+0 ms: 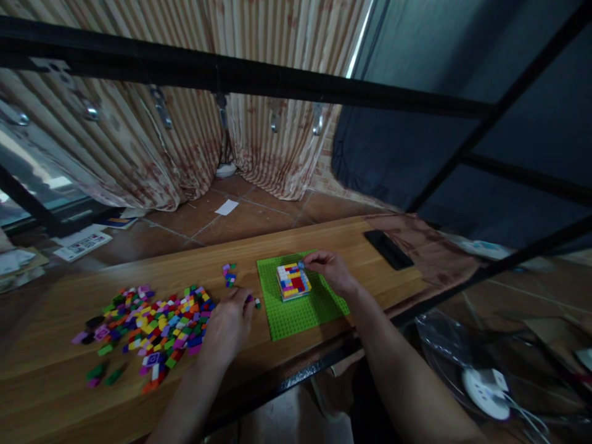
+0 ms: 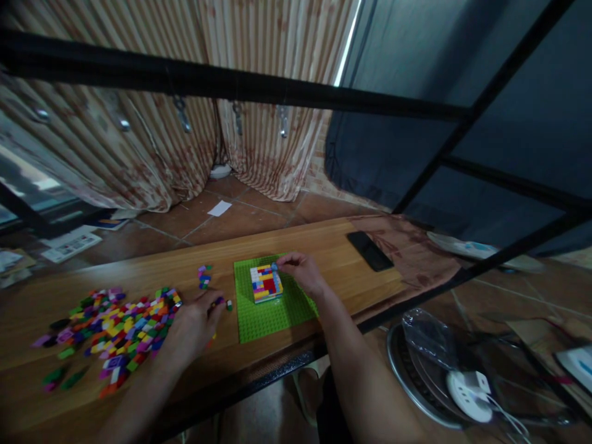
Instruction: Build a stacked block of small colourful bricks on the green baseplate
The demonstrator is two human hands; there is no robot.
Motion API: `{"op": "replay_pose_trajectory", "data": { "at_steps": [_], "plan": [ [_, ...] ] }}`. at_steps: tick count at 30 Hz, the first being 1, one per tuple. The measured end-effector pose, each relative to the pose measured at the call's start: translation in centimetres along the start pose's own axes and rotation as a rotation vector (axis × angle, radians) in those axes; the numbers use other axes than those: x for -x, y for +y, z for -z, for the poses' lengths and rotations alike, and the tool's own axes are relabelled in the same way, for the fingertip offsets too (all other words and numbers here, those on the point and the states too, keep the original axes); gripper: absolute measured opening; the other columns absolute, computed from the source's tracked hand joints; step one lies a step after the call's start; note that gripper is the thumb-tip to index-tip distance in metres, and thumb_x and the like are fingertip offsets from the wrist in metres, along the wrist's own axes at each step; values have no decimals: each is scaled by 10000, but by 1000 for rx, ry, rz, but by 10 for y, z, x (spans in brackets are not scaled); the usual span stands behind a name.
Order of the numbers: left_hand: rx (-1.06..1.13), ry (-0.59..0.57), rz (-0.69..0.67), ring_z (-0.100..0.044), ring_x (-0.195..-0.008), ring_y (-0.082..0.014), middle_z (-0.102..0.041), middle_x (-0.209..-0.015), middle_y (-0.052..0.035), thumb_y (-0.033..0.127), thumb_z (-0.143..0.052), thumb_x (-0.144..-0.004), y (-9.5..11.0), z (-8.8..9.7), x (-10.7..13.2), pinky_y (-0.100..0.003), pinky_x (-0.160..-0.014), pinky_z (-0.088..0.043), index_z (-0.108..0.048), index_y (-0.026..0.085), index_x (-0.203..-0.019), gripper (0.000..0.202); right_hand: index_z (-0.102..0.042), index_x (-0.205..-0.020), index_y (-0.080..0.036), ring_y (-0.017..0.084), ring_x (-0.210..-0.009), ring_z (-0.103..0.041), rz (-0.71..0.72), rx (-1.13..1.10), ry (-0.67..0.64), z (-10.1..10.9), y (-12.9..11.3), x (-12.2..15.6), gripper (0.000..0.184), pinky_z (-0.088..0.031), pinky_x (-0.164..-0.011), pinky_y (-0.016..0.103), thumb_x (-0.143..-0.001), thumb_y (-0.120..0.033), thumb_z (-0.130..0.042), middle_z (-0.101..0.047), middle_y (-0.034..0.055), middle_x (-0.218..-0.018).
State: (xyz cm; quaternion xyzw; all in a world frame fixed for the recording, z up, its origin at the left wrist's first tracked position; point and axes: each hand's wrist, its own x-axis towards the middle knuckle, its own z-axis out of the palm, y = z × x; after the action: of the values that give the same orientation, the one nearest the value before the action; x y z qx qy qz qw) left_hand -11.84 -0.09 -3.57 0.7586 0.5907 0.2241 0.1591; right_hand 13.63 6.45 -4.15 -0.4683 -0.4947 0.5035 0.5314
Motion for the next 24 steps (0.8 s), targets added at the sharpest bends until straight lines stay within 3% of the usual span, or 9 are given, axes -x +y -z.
{"op": "replay_pose_trajectory", "data": {
  "at_steps": [9,17,24],
  "plan": [
    [32,21,-19,-679,-808,-202,-692,-956,-68,255,-428,-882,-3,-1,1,-291,-738,-505,-629,212,-949,216,-731,-664,-194,95,-652,-598,-45,-31,-34,-3,-2,1,96,-471,-695,244,-573,-222,-738,-699,-29,-678],
    [7,-19,7,-678,-828,-207,-696,-977,-74,269,-410,-887,-5,-2,1,-301,-749,-504,-622,204,-953,232,-735,-729,-197,99,-635,-596,-83,-83,3,-7,-2,0,203,-472,-673,252,-569,-301,-801,-706,-24,-708],
    [-7,-36,5,-671,-852,-215,-688,-1003,-84,272,-410,-888,-7,-2,0,-309,-761,-502,-616,193,-970,235,-711,-652,-179,103,-547,-582,-190,-126,34,-16,-2,1,246,-464,-583,250,-503,-334,-828,-678,-28,-608]
  ]
}}
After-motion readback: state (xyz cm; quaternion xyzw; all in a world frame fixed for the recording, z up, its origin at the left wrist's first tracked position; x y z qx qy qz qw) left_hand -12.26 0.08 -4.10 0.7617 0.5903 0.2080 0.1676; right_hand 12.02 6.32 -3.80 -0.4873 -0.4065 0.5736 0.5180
